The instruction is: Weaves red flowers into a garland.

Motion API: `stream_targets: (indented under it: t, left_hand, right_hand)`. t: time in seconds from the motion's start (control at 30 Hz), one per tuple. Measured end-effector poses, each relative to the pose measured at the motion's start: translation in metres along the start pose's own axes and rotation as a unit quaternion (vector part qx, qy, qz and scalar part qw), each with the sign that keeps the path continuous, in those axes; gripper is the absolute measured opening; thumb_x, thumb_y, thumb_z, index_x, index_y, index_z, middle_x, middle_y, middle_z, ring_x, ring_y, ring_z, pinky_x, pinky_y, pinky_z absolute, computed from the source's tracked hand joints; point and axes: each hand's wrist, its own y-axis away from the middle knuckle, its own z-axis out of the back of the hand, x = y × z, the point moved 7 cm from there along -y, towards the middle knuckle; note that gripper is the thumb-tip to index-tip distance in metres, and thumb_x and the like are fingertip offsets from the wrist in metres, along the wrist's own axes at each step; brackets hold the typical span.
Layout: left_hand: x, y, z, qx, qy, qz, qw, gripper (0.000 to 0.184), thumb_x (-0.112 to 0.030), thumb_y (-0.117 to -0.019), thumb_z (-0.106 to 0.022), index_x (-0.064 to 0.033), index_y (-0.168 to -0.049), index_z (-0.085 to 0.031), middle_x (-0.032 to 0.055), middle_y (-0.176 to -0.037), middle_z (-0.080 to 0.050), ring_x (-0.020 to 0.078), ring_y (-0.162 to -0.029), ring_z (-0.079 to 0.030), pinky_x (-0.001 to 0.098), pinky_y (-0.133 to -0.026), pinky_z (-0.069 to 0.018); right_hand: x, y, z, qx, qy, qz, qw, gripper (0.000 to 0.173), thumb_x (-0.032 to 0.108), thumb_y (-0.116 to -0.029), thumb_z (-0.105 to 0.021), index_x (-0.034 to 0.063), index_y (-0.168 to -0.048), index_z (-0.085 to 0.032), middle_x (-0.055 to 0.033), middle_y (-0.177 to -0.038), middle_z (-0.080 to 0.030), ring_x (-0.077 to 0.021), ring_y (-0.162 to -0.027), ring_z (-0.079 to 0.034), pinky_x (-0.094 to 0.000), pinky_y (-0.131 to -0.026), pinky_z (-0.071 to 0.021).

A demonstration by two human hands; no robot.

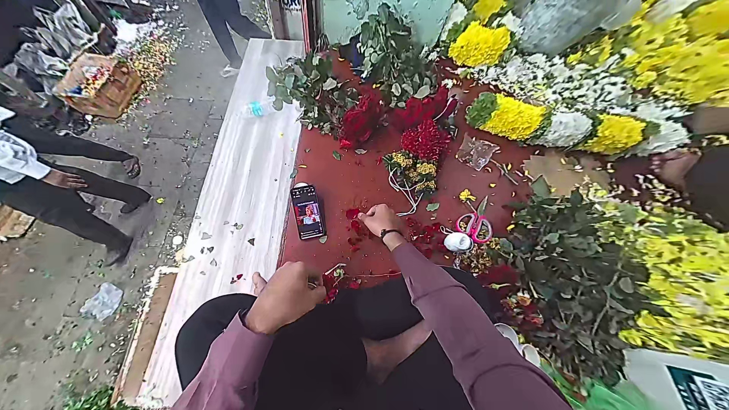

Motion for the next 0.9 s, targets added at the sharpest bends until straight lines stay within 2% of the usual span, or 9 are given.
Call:
stream_targets:
  t: [0.07,0.2,0.27,0.4,0.5,0.57,0.7,0.8,0.9]
  left_hand:
    - [0.002,-0.003,-0.005,0.008,0.001,-0.002,1.000,0.016,-0.032,-0.0897,-0.067,-0.0185,-0.085,-0.074,-0.0034,-0.076,-0.071,0.0132,-0.068,-0.067,0.0454,-0.066,-0.0569]
    - [0.005,-0.003,-0.003,0.008,-0.006,0.006,1.000,0.017,-0.032,-0.0897,-0.066,-0.0186,-0.085,-0.074,-0.0033,-0.075,-0.070,0.0136,-0.067,-0.066,0.0458,-0.064,-0.0555]
    - [0.004,-0.003,0.001,0.004,-0.003,0.004,1.000,0.016,-0.032,-0.0900,-0.066,-0.0197,-0.086,-0.075,-0.0049,-0.075,-0.070,0.0114,-0.066,-0.065,0.0433,-0.063,-0.0551]
    - [0.002,-0.001,0.003,0.001,0.001,-0.007,1.000,0.016,-0.032,-0.0910,-0.066,-0.0189,-0.087,-0.074,-0.0053,-0.076,-0.070,0.0106,-0.067,-0.066,0.0422,-0.065,-0.0558]
    - [0.003,0.000,0.003,0.003,-0.009,-0.003,1.000,0.015,-0.033,-0.0907,-0.066,-0.0197,-0.087,-0.073,-0.0055,-0.075,-0.070,0.0108,-0.066,-0.065,0.0426,-0.064,-0.0554]
    - [0.005,0.001,0.003,0.006,-0.011,0.004,1.000,0.016,-0.033,-0.0908,-0.066,-0.0192,-0.088,-0.074,-0.0041,-0.076,-0.070,0.0123,-0.068,-0.066,0.0444,-0.065,-0.0553]
    - [0.007,0.002,0.006,0.003,0.007,0.010,1.000,0.016,-0.032,-0.0914,-0.067,-0.0175,-0.087,-0.073,-0.0035,-0.073,-0.069,0.0123,-0.066,-0.065,0.0436,-0.065,-0.0554]
    - [0.006,0.001,0.006,0.004,0.011,0.010,1.000,0.016,-0.031,-0.0914,-0.067,-0.0170,-0.087,-0.074,-0.0028,-0.074,-0.070,0.0130,-0.066,-0.066,0.0445,-0.066,-0.0563]
    - [0.005,0.001,0.004,0.002,0.001,0.006,1.000,0.016,-0.031,-0.0904,-0.068,-0.0174,-0.087,-0.074,-0.0024,-0.074,-0.069,0.0139,-0.066,-0.065,0.0460,-0.065,-0.0543]
  right_hand:
    - [0.007,-0.006,-0.010,-0.011,0.009,-0.016,1.000,0.053,0.065,-0.0833,-0.073,0.0133,-0.096,-0.074,-0.0177,-0.090,-0.072,-0.0399,-0.087,-0.069,-0.0671,-0.071,-0.0527]
    - [0.021,-0.030,-0.018,-0.032,-0.037,0.019,0.999,0.029,0.040,-0.0840,-0.081,0.0152,-0.099,-0.075,-0.0138,-0.095,-0.073,-0.0370,-0.091,-0.070,-0.0662,-0.075,-0.0528]
    - [0.020,-0.043,-0.011,-0.032,-0.105,0.028,0.994,0.027,0.031,-0.0806,-0.085,0.0141,-0.100,-0.078,-0.0086,-0.097,-0.076,-0.0281,-0.094,-0.072,-0.0599,-0.086,-0.0564]
    - [0.012,-0.041,0.001,-0.030,-0.208,0.042,0.977,0.020,0.017,-0.0855,-0.080,0.0093,-0.104,-0.079,-0.0070,-0.093,-0.077,-0.0201,-0.083,-0.074,-0.0472,-0.085,-0.0608]
    - [0.015,-0.032,0.005,-0.018,-0.254,0.036,0.966,0.022,0.013,-0.0937,-0.072,0.0037,-0.113,-0.073,-0.0109,-0.096,-0.076,-0.0203,-0.076,-0.074,-0.0404,-0.072,-0.0635]
    - [0.016,-0.027,0.009,-0.018,-0.268,0.033,0.963,0.023,0.010,-0.0931,-0.072,0.0035,-0.115,-0.071,-0.0122,-0.095,-0.075,-0.0208,-0.072,-0.073,-0.0389,-0.064,-0.0628]
    - [0.023,-0.003,0.018,0.003,-0.301,0.033,0.953,0.024,0.007,-0.0913,-0.074,0.0062,-0.115,-0.074,-0.0116,-0.097,-0.074,-0.0197,-0.071,-0.068,-0.0365,-0.061,-0.0574]
    - [0.018,0.036,0.021,0.020,-0.333,0.088,0.939,0.022,0.023,-0.0967,-0.072,0.0187,-0.118,-0.074,-0.0075,-0.094,-0.075,-0.0192,-0.064,-0.066,-0.0345,-0.056,-0.0536]
    - [0.036,0.069,0.031,0.030,-0.372,0.119,0.920,0.019,0.017,-0.0971,-0.070,0.0145,-0.115,-0.075,-0.0088,-0.091,-0.074,-0.0164,-0.059,-0.062,-0.0302,-0.053,-0.0521]
